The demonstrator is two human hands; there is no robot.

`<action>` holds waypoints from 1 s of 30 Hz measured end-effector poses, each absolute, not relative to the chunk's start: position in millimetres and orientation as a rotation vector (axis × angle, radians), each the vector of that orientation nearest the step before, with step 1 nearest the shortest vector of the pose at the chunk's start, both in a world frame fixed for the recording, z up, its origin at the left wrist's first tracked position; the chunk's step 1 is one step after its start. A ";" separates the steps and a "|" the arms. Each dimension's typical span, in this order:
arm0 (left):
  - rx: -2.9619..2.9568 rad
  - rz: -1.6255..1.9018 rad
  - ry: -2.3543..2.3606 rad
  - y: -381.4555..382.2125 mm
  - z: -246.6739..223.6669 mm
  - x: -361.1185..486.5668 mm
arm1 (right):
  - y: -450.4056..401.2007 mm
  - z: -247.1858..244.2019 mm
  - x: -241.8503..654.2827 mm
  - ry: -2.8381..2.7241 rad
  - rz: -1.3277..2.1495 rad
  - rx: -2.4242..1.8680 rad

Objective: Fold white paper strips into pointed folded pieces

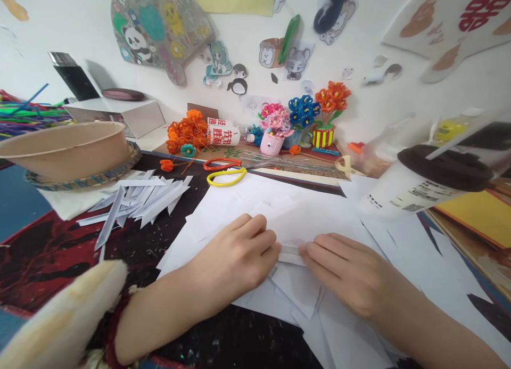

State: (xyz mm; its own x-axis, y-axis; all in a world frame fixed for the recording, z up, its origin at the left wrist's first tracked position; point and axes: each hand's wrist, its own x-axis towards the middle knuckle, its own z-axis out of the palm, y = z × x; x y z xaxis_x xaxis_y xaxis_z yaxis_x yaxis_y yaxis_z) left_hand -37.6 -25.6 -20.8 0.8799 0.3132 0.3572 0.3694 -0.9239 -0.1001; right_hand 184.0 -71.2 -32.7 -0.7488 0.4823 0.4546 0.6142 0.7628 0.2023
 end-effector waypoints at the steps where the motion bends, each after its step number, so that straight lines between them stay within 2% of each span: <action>1: -2.859 -0.507 -0.516 -26.5 -21.2 -37.2 | -71.6 -32.5 183.4 -2.584 -0.496 -0.834; 20: -2.778 -0.337 -0.501 -35.8 -18.5 -35.4 | -72.9 -30.0 191.7 -2.456 -0.151 -1.173; 30: -2.824 -0.297 -0.468 -33.6 -18.9 -34.8 | -73.1 -27.1 192.9 -2.325 -0.365 -1.318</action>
